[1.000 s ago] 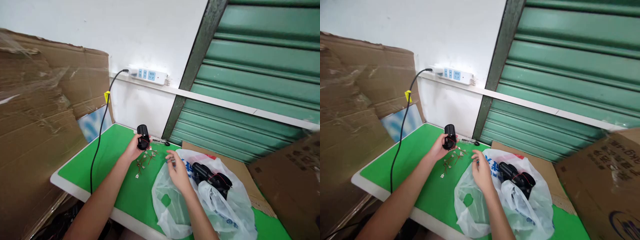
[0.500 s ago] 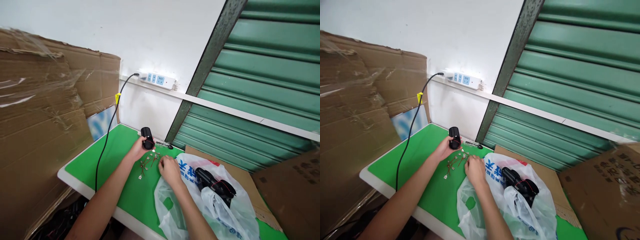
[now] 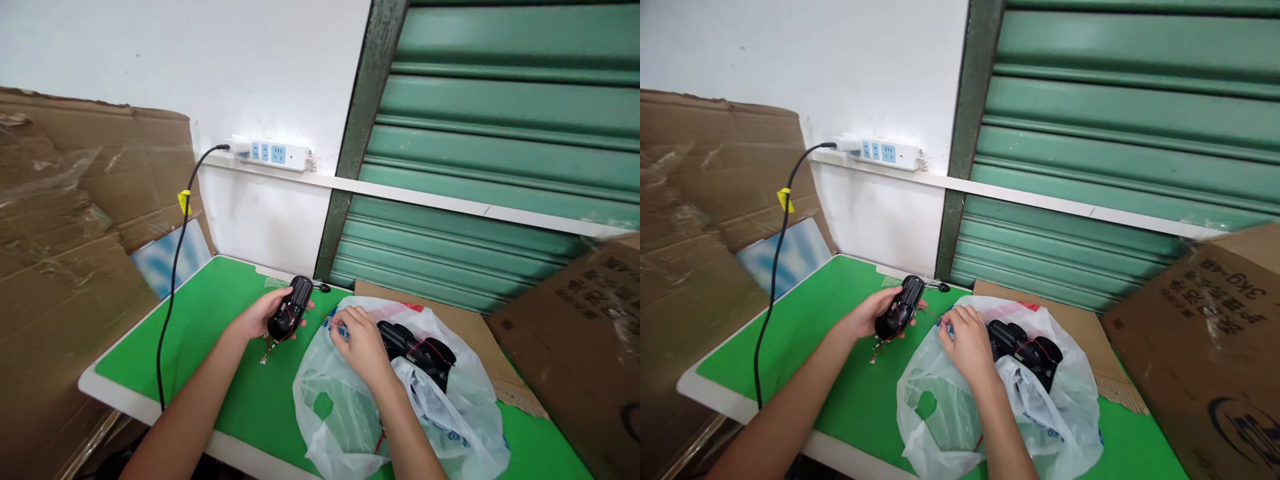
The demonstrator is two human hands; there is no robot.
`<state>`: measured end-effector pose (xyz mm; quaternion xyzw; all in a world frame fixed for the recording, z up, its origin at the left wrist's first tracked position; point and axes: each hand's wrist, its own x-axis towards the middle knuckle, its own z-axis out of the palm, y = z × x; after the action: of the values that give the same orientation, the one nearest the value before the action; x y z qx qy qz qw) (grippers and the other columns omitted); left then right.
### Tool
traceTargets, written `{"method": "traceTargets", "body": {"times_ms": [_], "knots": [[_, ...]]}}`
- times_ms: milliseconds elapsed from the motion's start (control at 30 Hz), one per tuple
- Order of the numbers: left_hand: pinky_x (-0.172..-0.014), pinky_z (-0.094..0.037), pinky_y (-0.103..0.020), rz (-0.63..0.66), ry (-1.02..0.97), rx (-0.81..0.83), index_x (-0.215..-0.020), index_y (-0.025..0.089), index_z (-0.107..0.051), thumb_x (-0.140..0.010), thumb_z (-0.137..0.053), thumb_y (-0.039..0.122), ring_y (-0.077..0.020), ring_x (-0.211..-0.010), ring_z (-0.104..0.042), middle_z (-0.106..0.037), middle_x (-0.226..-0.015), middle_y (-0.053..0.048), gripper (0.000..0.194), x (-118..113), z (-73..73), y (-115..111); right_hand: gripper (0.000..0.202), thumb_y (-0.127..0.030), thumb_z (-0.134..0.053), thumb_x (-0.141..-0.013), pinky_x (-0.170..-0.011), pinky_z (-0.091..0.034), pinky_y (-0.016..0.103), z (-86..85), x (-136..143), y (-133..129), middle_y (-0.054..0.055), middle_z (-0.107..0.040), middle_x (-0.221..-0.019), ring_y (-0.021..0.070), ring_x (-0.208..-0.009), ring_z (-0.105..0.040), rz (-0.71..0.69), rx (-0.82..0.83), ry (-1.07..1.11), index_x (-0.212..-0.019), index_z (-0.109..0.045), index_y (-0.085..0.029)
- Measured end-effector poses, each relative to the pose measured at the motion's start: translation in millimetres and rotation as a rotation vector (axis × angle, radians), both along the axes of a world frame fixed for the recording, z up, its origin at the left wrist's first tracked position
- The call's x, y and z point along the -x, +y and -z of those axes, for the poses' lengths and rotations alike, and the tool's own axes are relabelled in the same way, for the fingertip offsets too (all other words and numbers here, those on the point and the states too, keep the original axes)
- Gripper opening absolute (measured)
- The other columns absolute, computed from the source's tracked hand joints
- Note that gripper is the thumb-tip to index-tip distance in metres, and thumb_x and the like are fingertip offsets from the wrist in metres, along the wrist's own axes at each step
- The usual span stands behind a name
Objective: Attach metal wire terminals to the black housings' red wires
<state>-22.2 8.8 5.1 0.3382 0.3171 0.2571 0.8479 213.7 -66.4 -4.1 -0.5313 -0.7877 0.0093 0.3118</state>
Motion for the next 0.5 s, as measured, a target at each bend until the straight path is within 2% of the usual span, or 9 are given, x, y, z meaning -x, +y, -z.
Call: {"method": "traceTargets", "body": {"times_ms": [133,267,367,500], "knots": [[-0.055,-0.063,-0.037,0.032,-0.057,0.002,-0.125,0.010,-0.065,-0.094,-0.046,0.047,-0.0235,-0.078,-0.073,-0.069,-0.125,-0.018,0.052,1,-0.9,-2,0.010,-0.014,-0.057,-0.088,-0.076,-0.040,0.032,-3.6,-1,-2,0.003,-0.063,-0.082,0.0198,-0.082,-0.055,0.015,0.000,0.103,-0.079,-0.060,-0.019],[-0.063,-0.064,-0.039,0.058,-0.265,0.008,-0.135,0.009,-0.060,-0.094,-0.045,0.050,-0.0241,-0.083,-0.073,-0.067,-0.129,-0.020,0.059,-5,0.4,-6,0.006,-0.026,-0.065,-0.087,-0.071,-0.047,0.029,-3.8,2,-2,0.002,-0.063,-0.082,0.0165,-0.077,-0.059,0.014,0.036,0.544,-0.087,-0.063,-0.020],[-0.063,-0.064,-0.037,0.157,-0.387,0.050,-0.139,0.007,-0.056,-0.095,-0.039,0.054,-0.0232,-0.084,-0.072,-0.064,-0.134,-0.022,0.067,-15,3.1,-11,0.023,-0.034,-0.073,-0.082,-0.067,-0.051,0.027,-2.4,9,-2,0.002,-0.067,-0.085,0.0152,-0.074,-0.062,-0.011,0.092,0.834,-0.100,-0.068,-0.020],[-0.060,-0.063,-0.036,0.183,-0.419,0.099,-0.143,0.005,-0.050,-0.096,-0.030,0.055,-0.0225,-0.082,-0.072,-0.062,-0.136,-0.024,0.072,-27,5.9,-18,0.015,-0.034,-0.070,-0.086,-0.065,-0.051,0.027,-0.9,15,-2,0.005,-0.070,-0.084,0.0154,-0.074,-0.064,0.028,0.042,0.881,-0.087,-0.075,-0.020]]}}
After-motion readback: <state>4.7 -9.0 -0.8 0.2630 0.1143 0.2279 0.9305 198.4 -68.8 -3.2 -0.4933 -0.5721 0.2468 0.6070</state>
